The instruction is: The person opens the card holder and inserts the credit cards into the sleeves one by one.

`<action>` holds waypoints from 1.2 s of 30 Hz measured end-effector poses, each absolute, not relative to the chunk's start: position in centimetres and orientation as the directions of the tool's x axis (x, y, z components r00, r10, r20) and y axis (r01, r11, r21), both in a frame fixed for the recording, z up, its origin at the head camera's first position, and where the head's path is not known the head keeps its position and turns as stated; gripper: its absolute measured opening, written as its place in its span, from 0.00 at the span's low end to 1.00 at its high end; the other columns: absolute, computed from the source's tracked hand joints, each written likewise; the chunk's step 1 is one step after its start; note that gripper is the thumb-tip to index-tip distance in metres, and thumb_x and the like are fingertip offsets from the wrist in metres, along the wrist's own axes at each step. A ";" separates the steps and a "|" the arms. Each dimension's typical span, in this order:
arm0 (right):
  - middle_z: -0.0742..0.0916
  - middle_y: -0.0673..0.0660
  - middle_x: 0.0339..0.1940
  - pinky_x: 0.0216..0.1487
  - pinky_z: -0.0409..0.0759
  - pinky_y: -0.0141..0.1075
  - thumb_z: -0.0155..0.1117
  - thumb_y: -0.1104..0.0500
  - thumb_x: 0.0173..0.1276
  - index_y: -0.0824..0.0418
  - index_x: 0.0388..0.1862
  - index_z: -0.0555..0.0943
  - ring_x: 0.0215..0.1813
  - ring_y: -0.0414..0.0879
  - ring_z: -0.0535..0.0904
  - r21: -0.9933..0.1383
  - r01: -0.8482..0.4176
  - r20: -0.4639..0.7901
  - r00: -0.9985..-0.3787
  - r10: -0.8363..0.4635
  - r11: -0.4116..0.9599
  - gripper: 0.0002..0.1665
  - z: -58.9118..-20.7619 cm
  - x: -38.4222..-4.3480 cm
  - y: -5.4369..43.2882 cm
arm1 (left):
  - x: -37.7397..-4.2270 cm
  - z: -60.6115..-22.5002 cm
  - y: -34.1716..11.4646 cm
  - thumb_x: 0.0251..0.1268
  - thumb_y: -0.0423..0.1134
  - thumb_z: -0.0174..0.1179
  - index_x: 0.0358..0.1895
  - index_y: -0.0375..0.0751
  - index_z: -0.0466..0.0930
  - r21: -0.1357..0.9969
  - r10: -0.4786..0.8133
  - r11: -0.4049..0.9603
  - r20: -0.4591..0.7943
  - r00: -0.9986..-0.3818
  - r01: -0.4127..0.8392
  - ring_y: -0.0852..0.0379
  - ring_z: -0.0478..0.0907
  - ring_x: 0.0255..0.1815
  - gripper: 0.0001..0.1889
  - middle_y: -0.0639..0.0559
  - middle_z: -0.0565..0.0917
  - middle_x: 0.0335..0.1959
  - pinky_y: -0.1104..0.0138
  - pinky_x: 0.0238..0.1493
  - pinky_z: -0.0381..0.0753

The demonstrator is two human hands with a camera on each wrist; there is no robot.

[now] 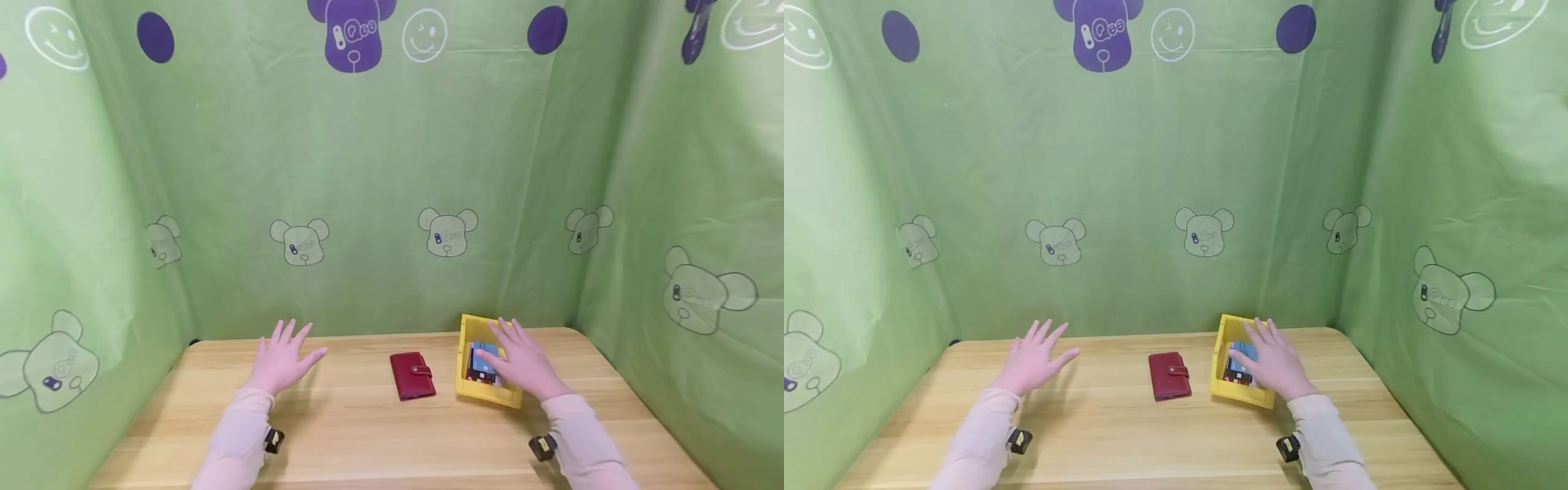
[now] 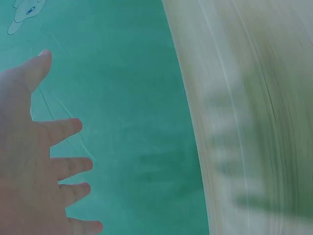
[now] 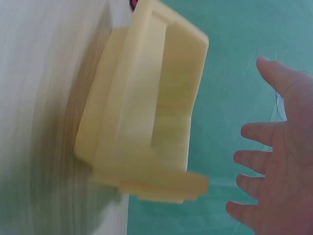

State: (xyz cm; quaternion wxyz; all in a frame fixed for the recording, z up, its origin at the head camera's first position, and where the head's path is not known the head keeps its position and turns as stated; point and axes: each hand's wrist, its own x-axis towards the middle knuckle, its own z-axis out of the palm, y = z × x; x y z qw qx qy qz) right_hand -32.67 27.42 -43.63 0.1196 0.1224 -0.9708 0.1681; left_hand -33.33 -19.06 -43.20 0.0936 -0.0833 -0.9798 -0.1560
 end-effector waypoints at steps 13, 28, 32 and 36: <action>0.65 0.66 0.76 0.78 0.55 0.59 0.54 0.34 0.69 0.66 0.75 0.60 0.78 0.65 0.54 -0.359 -0.372 0.364 -0.900 -0.238 0.856 0.48 -43.3 -33.7 21.9 | -33.8 -43.2 -15.2 0.70 0.66 0.44 0.75 0.48 0.59 0.437 0.160 0.863 0.239 -0.958 0.253 0.35 0.59 0.75 0.37 0.38 0.63 0.74 0.37 0.75 0.54; 0.69 0.67 0.74 0.76 0.60 0.58 0.54 0.46 0.73 0.64 0.74 0.62 0.75 0.64 0.62 -0.663 -0.327 0.291 -0.941 -0.170 0.673 0.37 -44.5 -33.7 13.7 | -35.5 -44.9 -11.4 0.75 0.58 0.42 0.69 0.36 0.67 0.799 0.156 0.529 0.239 -0.958 0.285 0.38 0.68 0.70 0.32 0.37 0.73 0.68 0.46 0.74 0.65; 0.69 0.71 0.73 0.75 0.61 0.59 0.51 0.46 0.75 0.69 0.73 0.61 0.74 0.67 0.62 -0.726 -0.259 0.232 -0.964 -0.128 0.637 0.38 -45.3 -33.9 12.4 | -35.4 -45.2 -10.2 0.74 0.62 0.38 0.71 0.33 0.63 0.906 0.165 0.381 0.132 -0.977 0.187 0.34 0.69 0.68 0.37 0.33 0.72 0.67 0.45 0.71 0.68; 0.68 0.74 0.72 0.75 0.61 0.59 0.50 0.46 0.75 0.72 0.72 0.61 0.74 0.69 0.62 -0.785 -0.164 0.147 -0.986 -0.078 0.597 0.38 -46.3 -34.4 11.8 | -35.4 -46.0 -8.8 0.74 0.63 0.36 0.73 0.28 0.55 0.978 0.228 0.199 0.021 -0.974 0.068 0.28 0.66 0.68 0.42 0.26 0.66 0.69 0.43 0.68 0.71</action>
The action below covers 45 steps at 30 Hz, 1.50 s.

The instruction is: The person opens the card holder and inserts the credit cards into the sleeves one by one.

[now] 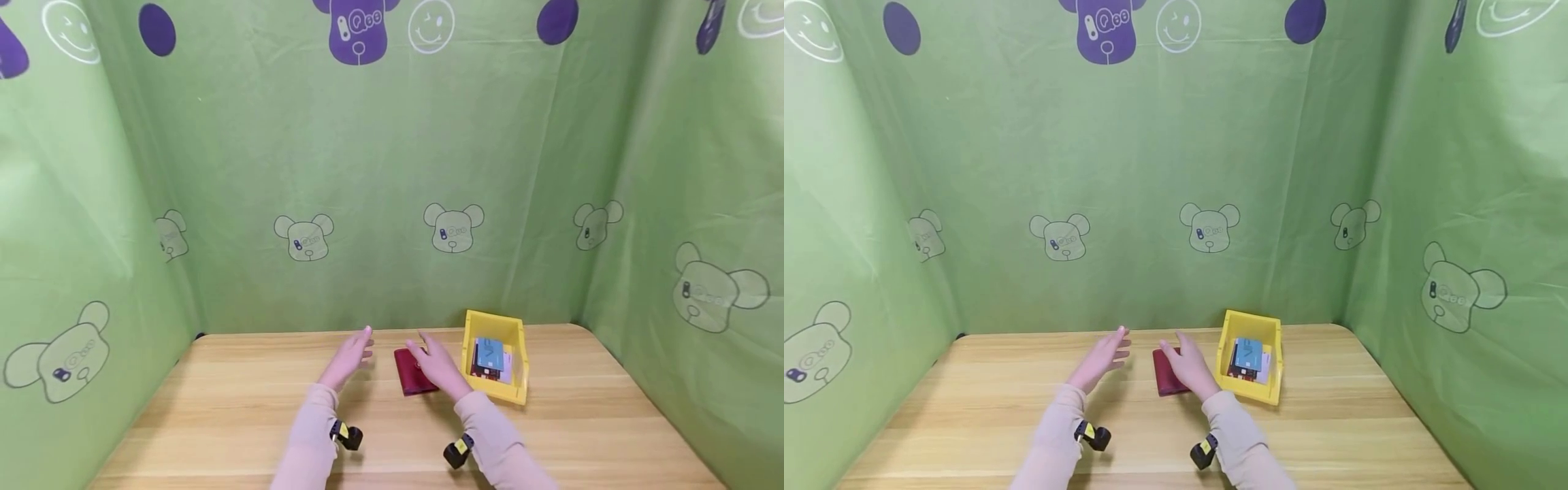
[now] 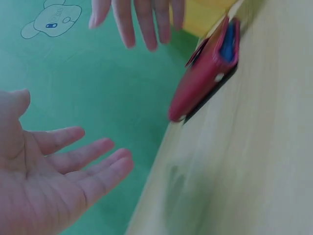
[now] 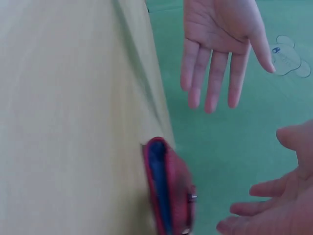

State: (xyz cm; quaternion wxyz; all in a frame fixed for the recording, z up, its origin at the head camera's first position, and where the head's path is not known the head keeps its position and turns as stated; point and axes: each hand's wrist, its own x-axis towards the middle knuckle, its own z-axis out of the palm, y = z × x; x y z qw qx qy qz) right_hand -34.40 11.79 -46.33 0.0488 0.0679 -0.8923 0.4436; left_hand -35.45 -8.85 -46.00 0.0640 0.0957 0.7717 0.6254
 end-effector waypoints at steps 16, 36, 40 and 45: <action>0.67 0.75 0.72 0.73 0.64 0.59 0.46 0.42 0.76 0.72 0.73 0.59 0.72 0.68 0.64 -0.888 0.024 -0.024 -1.000 0.006 0.459 0.41 -48.5 -35.0 11.9 | -35.7 -49.3 -5.5 0.76 0.60 0.34 0.76 0.29 0.45 0.993 0.343 0.003 -0.115 -0.932 -0.122 0.29 0.64 0.70 0.40 0.21 0.59 0.71 0.44 0.69 0.71; 0.67 0.74 0.72 0.72 0.63 0.62 0.47 0.41 0.75 0.72 0.73 0.59 0.72 0.70 0.63 -0.939 0.053 -0.088 -0.992 -0.087 0.338 0.42 -48.2 -32.4 11.7 | -33.0 -49.0 -6.4 0.73 0.64 0.38 0.75 0.26 0.46 0.994 0.355 0.056 -0.103 -0.929 -0.089 0.31 0.68 0.68 0.45 0.23 0.63 0.70 0.48 0.67 0.75; 0.69 0.74 0.70 0.72 0.61 0.64 0.48 0.41 0.75 0.72 0.71 0.62 0.72 0.70 0.63 -0.936 0.043 -0.084 -0.991 -0.105 0.350 0.41 -48.0 -31.3 11.7 | -32.1 -48.8 -6.7 0.74 0.62 0.37 0.74 0.25 0.46 0.993 0.328 0.052 -0.120 -0.937 -0.109 0.31 0.68 0.67 0.43 0.22 0.63 0.69 0.50 0.65 0.77; 0.72 0.74 0.68 0.71 0.66 0.62 0.47 0.43 0.76 0.73 0.71 0.62 0.69 0.69 0.67 -0.944 0.027 -0.082 -0.985 -0.152 0.328 0.39 -47.9 -30.2 11.7 | -30.7 -48.6 -7.0 0.74 0.62 0.38 0.72 0.22 0.50 0.992 0.309 0.069 -0.123 -0.943 -0.107 0.31 0.70 0.66 0.43 0.22 0.66 0.67 0.51 0.63 0.79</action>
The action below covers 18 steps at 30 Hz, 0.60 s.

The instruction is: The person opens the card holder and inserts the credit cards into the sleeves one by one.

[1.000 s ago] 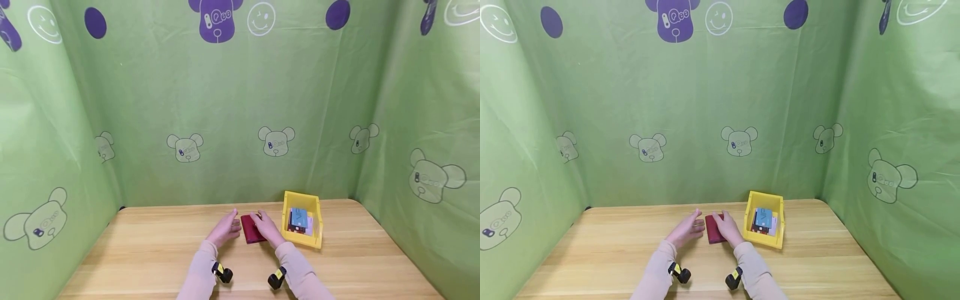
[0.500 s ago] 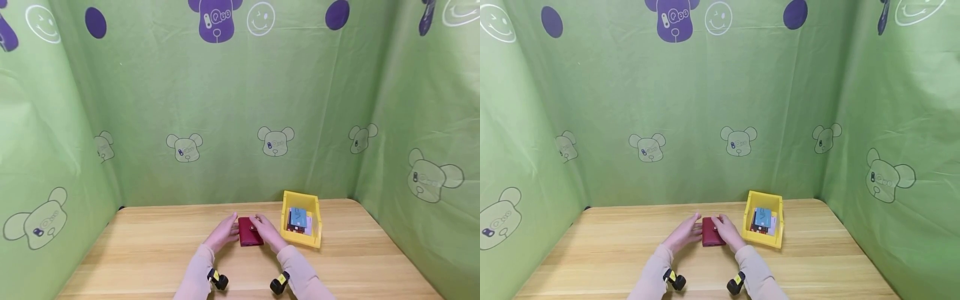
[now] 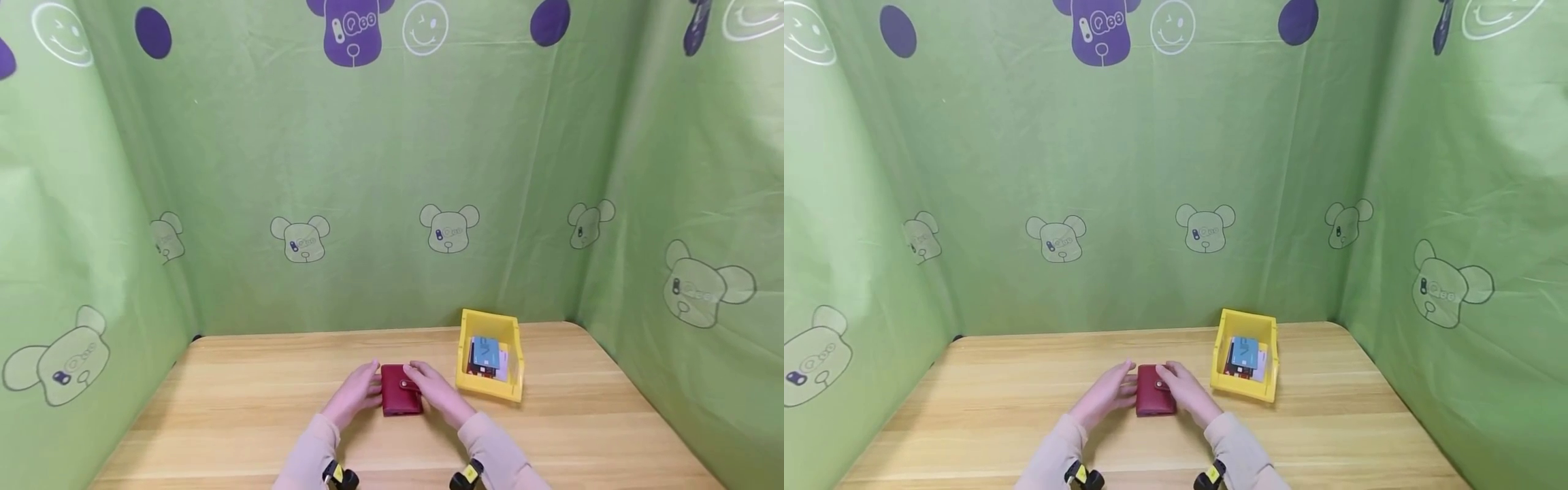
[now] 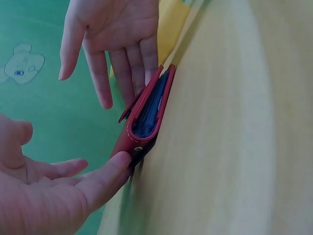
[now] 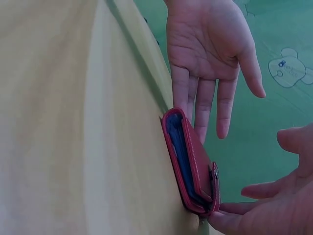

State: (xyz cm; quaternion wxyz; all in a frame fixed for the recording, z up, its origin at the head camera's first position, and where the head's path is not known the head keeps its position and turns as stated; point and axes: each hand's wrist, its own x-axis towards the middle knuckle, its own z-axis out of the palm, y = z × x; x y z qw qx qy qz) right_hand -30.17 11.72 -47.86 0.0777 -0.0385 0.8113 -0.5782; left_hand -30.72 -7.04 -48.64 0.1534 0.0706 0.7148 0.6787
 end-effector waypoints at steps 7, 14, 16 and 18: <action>0.70 0.75 0.70 0.72 0.63 0.63 0.48 0.43 0.75 0.72 0.71 0.62 0.71 0.70 0.65 -0.937 0.015 -0.086 -0.979 -0.187 0.349 0.40 -47.8 -28.8 11.7 | -29.1 -48.5 -7.3 0.74 0.62 0.40 0.70 0.20 0.52 0.992 0.310 0.097 -0.106 -0.945 -0.080 0.30 0.71 0.65 0.43 0.21 0.65 0.66 0.50 0.61 0.81; 0.69 0.76 0.70 0.72 0.64 0.62 0.50 0.42 0.74 0.72 0.71 0.62 0.71 0.70 0.64 -0.925 -0.028 -0.052 -0.978 -0.201 0.379 0.41 -48.0 -27.9 11.8 | -28.4 -48.9 -7.8 0.74 0.59 0.43 0.70 0.23 0.55 0.991 0.319 0.111 -0.105 -0.942 -0.073 0.32 0.74 0.63 0.40 0.23 0.68 0.65 0.51 0.59 0.82; 0.69 0.76 0.70 0.71 0.64 0.63 0.51 0.43 0.74 0.71 0.72 0.62 0.71 0.71 0.65 -0.904 -0.069 -0.014 -0.982 -0.190 0.422 0.40 -48.2 -28.0 11.9 | -28.5 -49.0 -8.1 0.74 0.55 0.47 0.71 0.24 0.55 0.989 0.327 0.139 -0.095 -0.940 -0.052 0.32 0.74 0.62 0.38 0.23 0.68 0.66 0.50 0.58 0.82; 0.69 0.76 0.70 0.71 0.64 0.65 0.53 0.44 0.73 0.69 0.72 0.62 0.70 0.71 0.65 -0.871 -0.116 0.034 -0.984 -0.177 0.478 0.39 -48.4 -28.2 12.0 | -28.7 -49.0 -8.5 0.71 0.50 0.53 0.71 0.27 0.57 0.982 0.331 0.189 -0.083 -0.940 -0.020 0.31 0.72 0.63 0.36 0.24 0.67 0.67 0.48 0.58 0.82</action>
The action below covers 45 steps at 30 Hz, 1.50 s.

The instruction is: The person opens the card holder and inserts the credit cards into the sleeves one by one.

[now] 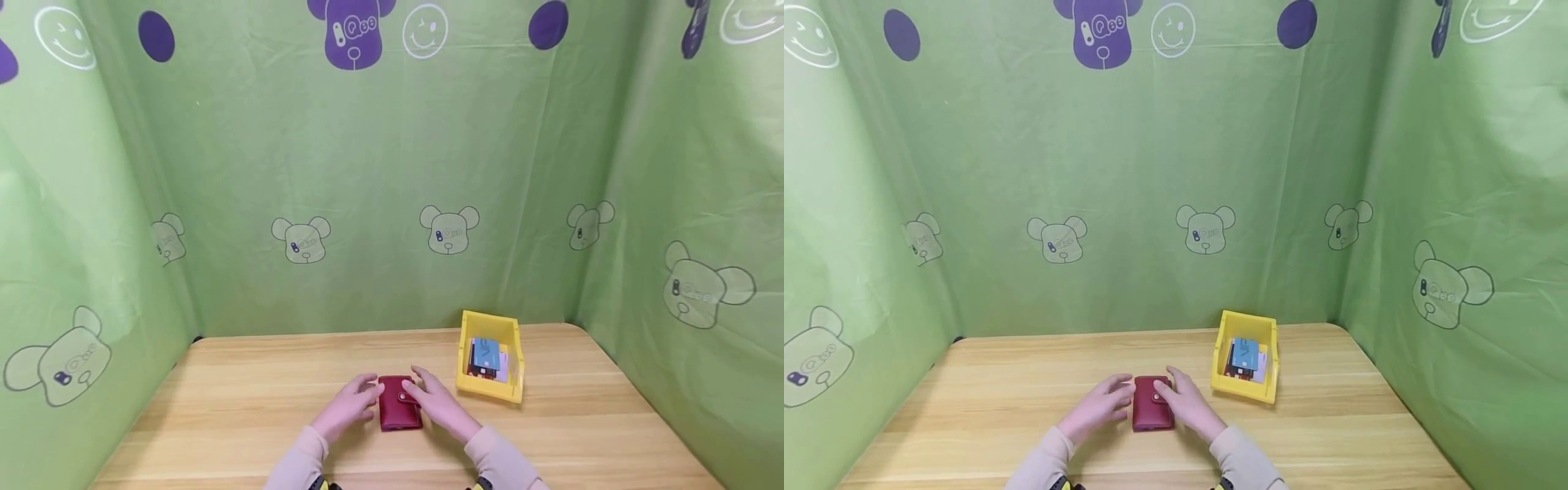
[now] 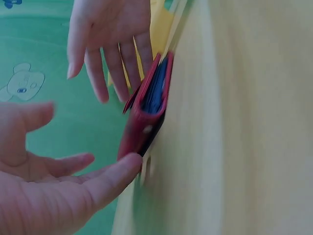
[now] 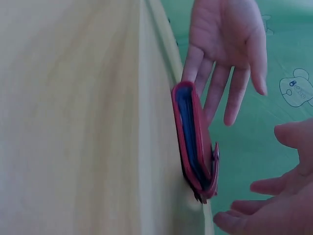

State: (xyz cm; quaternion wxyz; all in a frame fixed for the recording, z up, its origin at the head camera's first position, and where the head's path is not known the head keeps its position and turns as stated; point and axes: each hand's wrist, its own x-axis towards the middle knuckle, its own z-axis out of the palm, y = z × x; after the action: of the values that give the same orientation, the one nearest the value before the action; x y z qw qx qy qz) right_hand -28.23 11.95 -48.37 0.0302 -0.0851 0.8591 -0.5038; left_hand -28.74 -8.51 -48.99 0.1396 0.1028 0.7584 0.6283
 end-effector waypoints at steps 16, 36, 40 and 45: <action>0.74 0.56 0.34 0.34 0.75 0.34 0.72 0.50 0.57 0.62 0.36 0.71 0.35 0.46 0.71 -0.660 -0.279 0.202 -0.960 -0.193 0.698 0.23 -48.8 -29.9 10.9 | -30.7 -48.0 -8.6 0.45 0.38 0.73 0.69 0.24 0.61 0.741 0.515 0.570 0.016 -0.857 0.356 0.33 0.65 0.71 0.46 0.29 0.69 0.68 0.40 0.74 0.60; 0.71 0.49 0.15 0.19 0.65 0.27 0.66 0.59 0.58 0.57 0.17 0.69 0.21 0.41 0.68 -0.611 -0.210 0.094 -0.977 -0.193 0.763 0.16 -49.4 -30.2 9.8 | -30.1 -48.3 -7.9 0.44 0.38 0.74 0.68 0.25 0.64 0.627 0.508 0.674 -0.009 -0.861 0.391 0.35 0.65 0.71 0.45 0.32 0.67 0.71 0.45 0.74 0.63; 0.72 0.48 0.15 0.20 0.66 0.27 0.63 0.61 0.59 0.57 0.16 0.70 0.21 0.41 0.69 -0.611 -0.229 0.109 -0.972 -0.206 0.758 0.15 -49.3 -30.3 9.9 | -30.2 -48.4 -7.9 0.44 0.39 0.74 0.69 0.27 0.64 0.620 0.500 0.684 -0.014 -0.866 0.385 0.36 0.64 0.72 0.45 0.33 0.66 0.71 0.45 0.74 0.63; 0.73 0.48 0.17 0.23 0.67 0.28 0.63 0.60 0.60 0.57 0.18 0.72 0.23 0.41 0.69 -0.609 -0.256 0.128 -0.966 -0.226 0.751 0.13 -49.4 -30.4 10.2 | -30.2 -48.4 -8.0 0.44 0.38 0.74 0.69 0.26 0.64 0.616 0.499 0.686 -0.011 -0.866 0.388 0.36 0.64 0.72 0.46 0.33 0.66 0.71 0.45 0.74 0.64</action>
State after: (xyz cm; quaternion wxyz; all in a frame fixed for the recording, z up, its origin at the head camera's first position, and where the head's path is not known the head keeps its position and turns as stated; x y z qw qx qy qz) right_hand -30.39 10.17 -49.41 -0.0229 -0.1289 0.9353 -0.3286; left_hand -30.22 -7.96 -48.44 0.0891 0.2427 0.9137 0.3136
